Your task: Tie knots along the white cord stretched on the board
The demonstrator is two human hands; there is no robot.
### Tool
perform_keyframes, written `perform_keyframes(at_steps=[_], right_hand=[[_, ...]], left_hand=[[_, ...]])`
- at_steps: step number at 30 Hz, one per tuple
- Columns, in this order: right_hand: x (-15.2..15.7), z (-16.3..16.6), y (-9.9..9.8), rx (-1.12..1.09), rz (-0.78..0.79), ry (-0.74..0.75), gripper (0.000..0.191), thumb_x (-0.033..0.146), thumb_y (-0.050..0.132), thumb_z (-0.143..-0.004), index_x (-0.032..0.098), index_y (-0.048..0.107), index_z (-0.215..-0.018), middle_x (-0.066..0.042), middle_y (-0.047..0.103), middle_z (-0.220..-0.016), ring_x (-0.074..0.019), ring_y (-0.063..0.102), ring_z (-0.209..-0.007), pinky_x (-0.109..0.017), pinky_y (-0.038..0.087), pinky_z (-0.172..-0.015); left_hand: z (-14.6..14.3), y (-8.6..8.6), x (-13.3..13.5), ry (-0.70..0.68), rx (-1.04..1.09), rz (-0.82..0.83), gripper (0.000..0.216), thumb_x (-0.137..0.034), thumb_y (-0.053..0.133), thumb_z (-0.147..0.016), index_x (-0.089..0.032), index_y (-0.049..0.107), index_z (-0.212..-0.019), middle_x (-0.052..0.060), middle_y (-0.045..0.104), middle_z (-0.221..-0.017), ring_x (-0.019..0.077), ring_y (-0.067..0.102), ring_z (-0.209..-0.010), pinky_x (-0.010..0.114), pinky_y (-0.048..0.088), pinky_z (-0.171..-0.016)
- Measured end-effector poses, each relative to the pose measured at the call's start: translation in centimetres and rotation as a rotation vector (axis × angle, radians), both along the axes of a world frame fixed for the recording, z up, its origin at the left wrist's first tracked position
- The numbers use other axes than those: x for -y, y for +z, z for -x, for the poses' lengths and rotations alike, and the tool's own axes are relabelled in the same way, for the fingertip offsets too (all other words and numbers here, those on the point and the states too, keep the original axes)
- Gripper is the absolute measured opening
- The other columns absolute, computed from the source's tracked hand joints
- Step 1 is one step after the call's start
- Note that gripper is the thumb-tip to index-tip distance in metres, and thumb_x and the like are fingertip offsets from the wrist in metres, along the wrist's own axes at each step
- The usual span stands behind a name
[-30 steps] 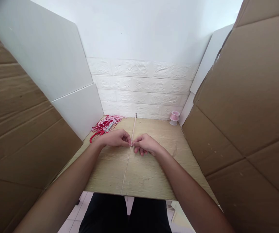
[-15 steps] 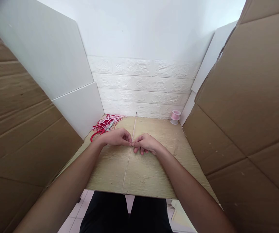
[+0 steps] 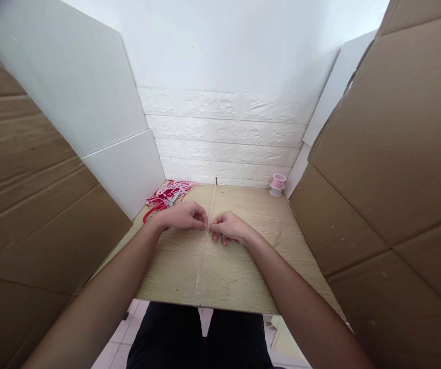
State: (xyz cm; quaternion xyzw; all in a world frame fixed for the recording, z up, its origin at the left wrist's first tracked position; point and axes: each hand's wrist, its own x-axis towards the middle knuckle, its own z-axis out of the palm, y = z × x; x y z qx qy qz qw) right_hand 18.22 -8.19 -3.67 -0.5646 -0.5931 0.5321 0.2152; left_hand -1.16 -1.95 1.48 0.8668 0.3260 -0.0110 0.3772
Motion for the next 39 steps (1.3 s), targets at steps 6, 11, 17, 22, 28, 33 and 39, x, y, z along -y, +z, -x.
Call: perform_keyframes(at_steps=[6,11,17,22,28,33,39], right_hand=[[0.2,0.2,0.2,0.014,-0.025,-0.004,0.016,0.03,0.056,-0.083,0.014,0.057,-0.084,-0.002,0.064,-0.07,-0.0068,0.048,-0.038,-0.02,0.02,-0.029],[0.4,0.6,0.6,0.037,-0.044,0.0,0.013,0.028,0.054,-0.083,0.015,0.057,-0.084,0.0,0.062,-0.068,-0.0065,0.048,-0.037,-0.019,0.02,-0.028],[0.5,0.8,0.6,0.025,-0.079,0.011,0.016,0.029,0.052,-0.083,0.015,0.059,-0.083,0.0,0.059,-0.066,-0.0067,0.046,-0.037,-0.019,0.021,-0.028],[0.4,0.7,0.3,0.027,-0.088,0.028,0.021,0.034,0.055,-0.084,0.014,0.062,-0.087,0.0,0.058,-0.065,-0.0065,0.046,-0.037,-0.019,0.021,-0.028],[0.4,0.8,0.3,0.035,-0.097,0.015,0.022,0.035,0.056,-0.083,0.014,0.061,-0.085,0.0,0.057,-0.065,-0.006,0.045,-0.036,-0.018,0.02,-0.028],[0.4,0.8,0.4,0.017,-0.094,0.004,0.022,0.035,0.056,-0.082,0.014,0.061,-0.085,0.001,0.056,-0.063,-0.0061,0.045,-0.036,-0.018,0.02,-0.029],[0.4,0.9,0.3,0.014,-0.103,-0.007,0.02,0.031,0.055,-0.079,0.013,0.061,-0.084,0.001,0.055,-0.061,-0.0067,0.046,-0.037,-0.018,0.021,-0.029]], left_hand=[[0.6,-0.2,-0.3,0.091,-0.084,0.157,0.04,-0.041,0.061,-0.071,-0.016,0.064,-0.101,0.004,0.065,-0.076,0.0114,0.057,-0.056,0.021,0.044,-0.049],[0.5,-0.2,0.0,0.087,-0.104,0.237,0.042,-0.04,0.066,-0.068,-0.017,0.061,-0.103,0.002,0.064,-0.07,0.012,0.056,-0.054,0.022,0.043,-0.046],[0.3,-0.3,0.2,0.067,-0.08,0.309,0.043,-0.042,0.072,-0.066,-0.016,0.061,-0.099,0.002,0.062,-0.067,0.0109,0.054,-0.051,0.02,0.04,-0.042],[0.1,-0.8,0.0,0.05,-0.084,0.327,0.043,-0.043,0.075,-0.064,-0.017,0.06,-0.094,0.001,0.062,-0.067,0.0102,0.054,-0.051,0.02,0.041,-0.042],[-0.1,-0.8,0.3,0.052,-0.094,0.332,0.043,-0.044,0.077,-0.062,-0.017,0.06,-0.091,0.001,0.062,-0.066,0.0103,0.054,-0.05,0.02,0.041,-0.041],[-0.3,-0.6,0.3,0.044,-0.108,0.327,0.041,-0.044,0.076,-0.062,-0.015,0.064,-0.089,0.001,0.063,-0.065,0.0087,0.052,-0.046,0.018,0.037,-0.039],[-0.5,-0.9,0.3,0.056,-0.122,0.315,0.028,-0.037,0.067,-0.066,-0.014,0.066,-0.083,0.002,0.062,-0.062,0.0088,0.052,-0.045,0.018,0.036,-0.039]])
